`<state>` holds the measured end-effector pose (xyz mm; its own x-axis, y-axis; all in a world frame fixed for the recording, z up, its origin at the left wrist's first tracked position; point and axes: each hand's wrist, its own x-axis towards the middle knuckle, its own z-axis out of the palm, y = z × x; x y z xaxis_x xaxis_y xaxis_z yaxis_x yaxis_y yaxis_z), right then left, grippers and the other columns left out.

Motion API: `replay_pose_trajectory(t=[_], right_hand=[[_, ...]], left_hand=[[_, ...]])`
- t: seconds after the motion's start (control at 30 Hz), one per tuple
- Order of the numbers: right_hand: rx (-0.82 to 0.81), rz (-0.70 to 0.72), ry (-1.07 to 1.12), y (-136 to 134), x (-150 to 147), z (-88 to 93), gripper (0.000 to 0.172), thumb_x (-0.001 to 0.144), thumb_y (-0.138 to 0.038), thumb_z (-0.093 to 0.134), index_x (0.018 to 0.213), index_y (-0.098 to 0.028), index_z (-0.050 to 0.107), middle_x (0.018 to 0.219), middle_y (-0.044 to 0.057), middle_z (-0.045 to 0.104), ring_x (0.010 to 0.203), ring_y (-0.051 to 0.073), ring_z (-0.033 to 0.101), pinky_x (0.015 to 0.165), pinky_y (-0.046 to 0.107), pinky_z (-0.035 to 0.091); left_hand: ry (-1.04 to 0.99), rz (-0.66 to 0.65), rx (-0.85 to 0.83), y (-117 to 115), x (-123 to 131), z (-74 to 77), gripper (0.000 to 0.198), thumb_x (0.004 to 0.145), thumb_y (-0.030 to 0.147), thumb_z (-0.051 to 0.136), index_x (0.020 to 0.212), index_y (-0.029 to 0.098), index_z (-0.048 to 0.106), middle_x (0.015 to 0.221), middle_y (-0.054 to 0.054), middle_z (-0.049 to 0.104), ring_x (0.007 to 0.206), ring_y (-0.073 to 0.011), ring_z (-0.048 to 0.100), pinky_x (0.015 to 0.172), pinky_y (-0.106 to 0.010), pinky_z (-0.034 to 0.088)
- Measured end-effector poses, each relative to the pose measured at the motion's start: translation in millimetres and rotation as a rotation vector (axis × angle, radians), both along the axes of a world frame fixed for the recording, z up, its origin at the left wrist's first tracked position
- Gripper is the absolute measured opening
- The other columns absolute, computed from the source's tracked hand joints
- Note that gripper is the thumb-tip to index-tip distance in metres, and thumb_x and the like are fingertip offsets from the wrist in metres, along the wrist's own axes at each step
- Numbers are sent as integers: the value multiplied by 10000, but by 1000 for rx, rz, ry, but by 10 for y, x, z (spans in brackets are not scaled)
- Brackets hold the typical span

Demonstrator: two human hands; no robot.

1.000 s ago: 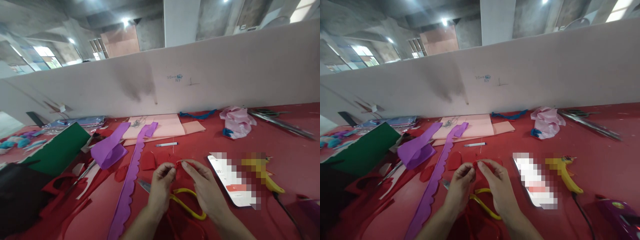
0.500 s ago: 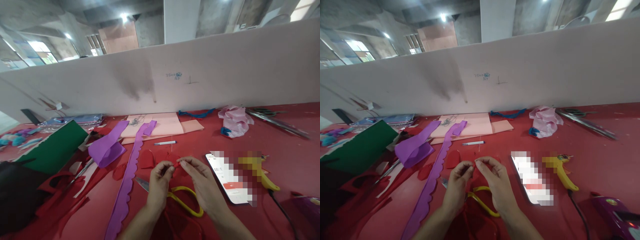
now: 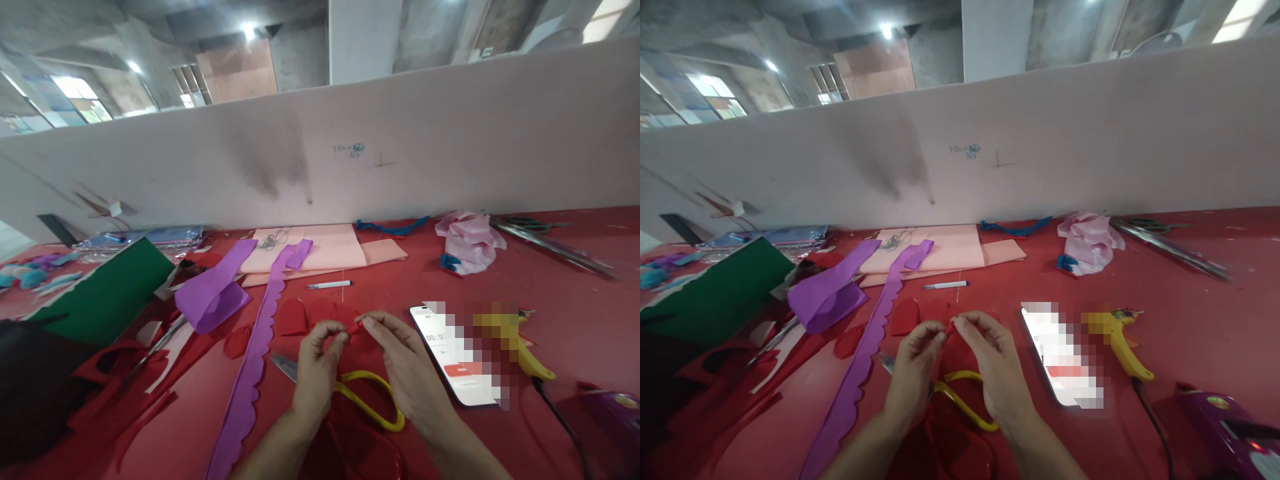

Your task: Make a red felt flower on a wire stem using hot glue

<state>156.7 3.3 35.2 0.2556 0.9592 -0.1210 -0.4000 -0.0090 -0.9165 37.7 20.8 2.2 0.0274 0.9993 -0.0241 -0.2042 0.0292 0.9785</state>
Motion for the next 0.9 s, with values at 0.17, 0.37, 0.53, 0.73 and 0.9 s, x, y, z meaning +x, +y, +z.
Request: replay_pose_trajectory(t=[0.17, 0.37, 0.53, 0.73, 0.9], right_hand=[[-46, -21, 5, -15, 18, 16, 178, 717, -391, 692, 802, -235, 704, 859, 33, 680, 900, 217, 584, 865, 363, 427], [47, 148, 108, -19, -22, 8, 132, 719, -274, 713, 833, -215, 687, 820, 22, 692, 781, 173, 614, 790, 328, 468], [-10, 14, 46, 36, -21, -79, 94, 694, -263, 732, 746, -217, 669, 727, -19, 658, 716, 138, 572, 678, 251, 448], [-36, -6, -18, 91, 7, -153, 121, 707, -301, 708, 727, -204, 637, 707, -20, 624, 686, 138, 534, 657, 254, 423], [-33, -16, -70, 111, -2, -177, 151, 699, -316, 704, 720, -202, 608, 704, -22, 599, 691, 142, 521, 659, 255, 414]], left_hand=[[-311, -50, -123, 11, 55, 0, 80, 694, 226, 697, 738, 180, 649, 674, 32, 572, 646, -84, 495, 657, -204, 392], [-524, -43, -241, 48, 57, -23, 194, 614, 232, 772, 740, 167, 639, 609, 44, 548, 571, -61, 482, 606, -189, 391], [-603, -85, -336, 55, 34, -11, 227, 603, 218, 786, 741, 158, 616, 592, 37, 546, 528, -55, 474, 504, -164, 356], [-603, -102, -416, 62, 11, 6, 258, 593, 208, 795, 745, 151, 595, 618, 30, 554, 497, -36, 451, 456, -138, 330], [-569, -107, -414, 73, -5, -15, 262, 596, 213, 793, 743, 143, 588, 627, 32, 541, 497, -35, 439, 463, -147, 344]])
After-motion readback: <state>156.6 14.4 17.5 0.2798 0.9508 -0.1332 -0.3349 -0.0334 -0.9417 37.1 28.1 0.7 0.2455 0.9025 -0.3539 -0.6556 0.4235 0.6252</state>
